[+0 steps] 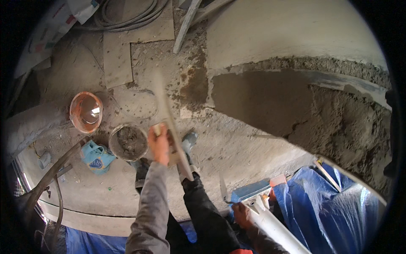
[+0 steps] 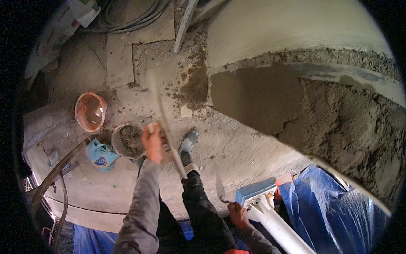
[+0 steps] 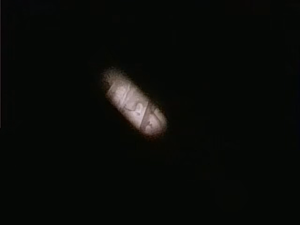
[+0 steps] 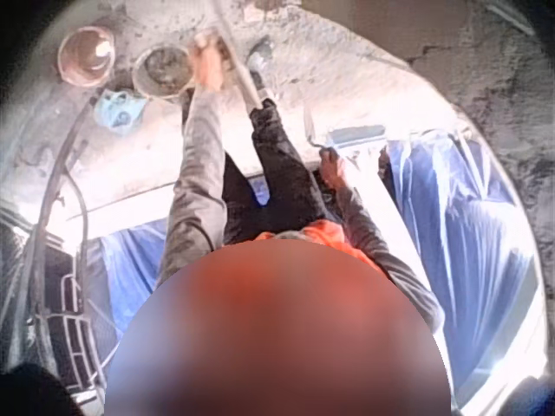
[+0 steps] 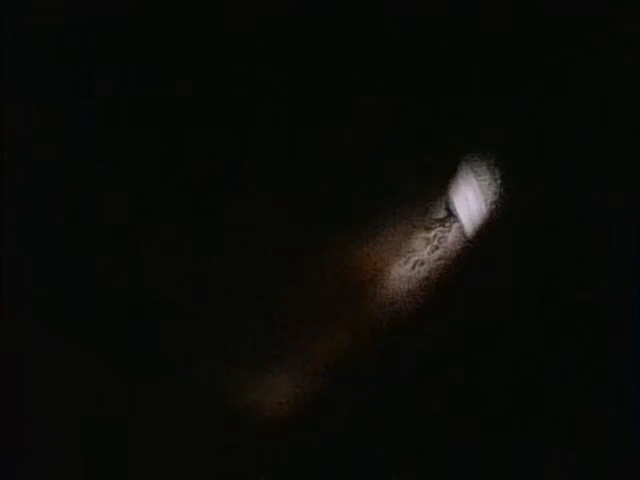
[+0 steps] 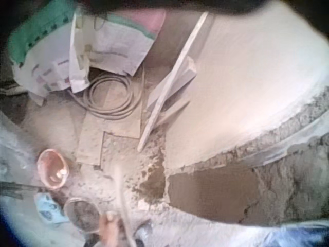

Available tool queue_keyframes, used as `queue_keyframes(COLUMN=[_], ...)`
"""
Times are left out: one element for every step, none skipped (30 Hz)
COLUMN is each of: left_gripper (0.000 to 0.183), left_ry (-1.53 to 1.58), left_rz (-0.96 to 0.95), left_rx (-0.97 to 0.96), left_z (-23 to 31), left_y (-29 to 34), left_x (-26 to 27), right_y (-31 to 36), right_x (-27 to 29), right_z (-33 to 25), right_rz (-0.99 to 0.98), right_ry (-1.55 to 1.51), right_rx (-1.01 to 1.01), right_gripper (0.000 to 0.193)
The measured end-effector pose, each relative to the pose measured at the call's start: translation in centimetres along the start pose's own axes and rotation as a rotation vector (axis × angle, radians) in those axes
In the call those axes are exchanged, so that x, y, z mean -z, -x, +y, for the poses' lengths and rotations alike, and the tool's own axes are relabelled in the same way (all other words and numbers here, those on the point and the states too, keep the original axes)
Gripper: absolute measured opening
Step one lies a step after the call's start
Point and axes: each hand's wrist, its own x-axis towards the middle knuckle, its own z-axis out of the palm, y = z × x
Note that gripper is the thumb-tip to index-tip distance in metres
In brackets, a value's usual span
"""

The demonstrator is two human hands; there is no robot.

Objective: The person applies plaster to a wall using a trowel and a bucket. They scoop plaster from the bucket and spread it onto the wall, then smooth the surface with a trowel. The person repeats this process across different sections of the wall.

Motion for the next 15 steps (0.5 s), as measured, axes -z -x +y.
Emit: queue_keyframes(left_gripper=[0.02, 0.019, 0.018, 0.026, 0.038, 0.046, 0.053, 0.055, 0.058, 0.061, 0.063, 0.066, 0.065, 0.064, 0.063], left_ry=[0.069, 0.127, 0.138, 0.048, 0.046, -0.035, -0.123, -0.137, -0.16, -0.193, -0.172, -0.16, -0.168, -0.176, -0.184], left_rz=[-0.13, -0.248, -0.297, -0.315, -0.319, -0.278, -0.234, -0.218, -0.198, -0.194, -0.22, -0.266, -0.276, -0.287, -0.297], left_rx=[0.089, 0.193, 0.218, 0.254, 0.244, 0.246, 0.256, 0.201, 0.157, 0.167, 0.127, 0.144, 0.121, 0.098, 0.074], left_z=[-0.8, -1.8, -3.0, -4.1, -5.3, -6.6, -7.8, -9.0, -10.1, -11.0, -11.8, -12.4, -12.9, -13.1, -13.1], left_y=[-0.4, -0.5, -1.1, -2.1, -2.8, -3.5, -4.3, -5.0, -5.6, -6.1, -6.4, -6.6, -6.7, -6.8, -6.7], left_x=[-3.2, -6.1, -9.0, -11.5, -13.6, -15.2, -16.7, -18.0, -19.1, -19.9, -20.6, -21.2, -22.0, -22.6, -23.2], right_y=[0.0, 0.4, 0.6, 0.6, 0.5, 0.4, -0.2, -0.9, -1.2, -1.6, -2.3, -2.7, -2.9, -3.1, -3.1], right_x=[0.4, 1.3, 2.3, 3.0, 3.8, 4.4, 5.1, 5.6, 6.3, 6.9, 7.2, 7.5, 7.9, 8.1, 8.4], right_z=[-0.7, -1.1, -1.4, -1.5, -1.4, -1.1, -0.6, 0.1, 0.8, 1.7, 2.4, 3.2, 3.9, 4.6, 5.2], right_rz=[0.018, -0.01, -0.061, 0.003, -0.032, 0.006, 0.043, -0.002, -0.048, -0.095, -0.104, -0.114, -0.118, -0.132, -0.139], right_ry=[-0.071, -0.081, -0.09, -0.034, -0.072, -0.015, 0.038, -0.016, -0.07, -0.13, -0.11, -0.1, -0.075, -0.111, -0.138], right_rx=[-0.079, -0.114, -0.177, -0.051, -0.195, -0.103, -0.009, -0.105, -0.203, -0.284, -0.318, -0.34, -0.372, -0.391, -0.416], right_gripper=[0.031, 0.033, 0.036, 0.037, 0.038, 0.038, 0.038, 0.038, 0.037, 0.036, 0.036, 0.035, 0.035, 0.034, 0.034])
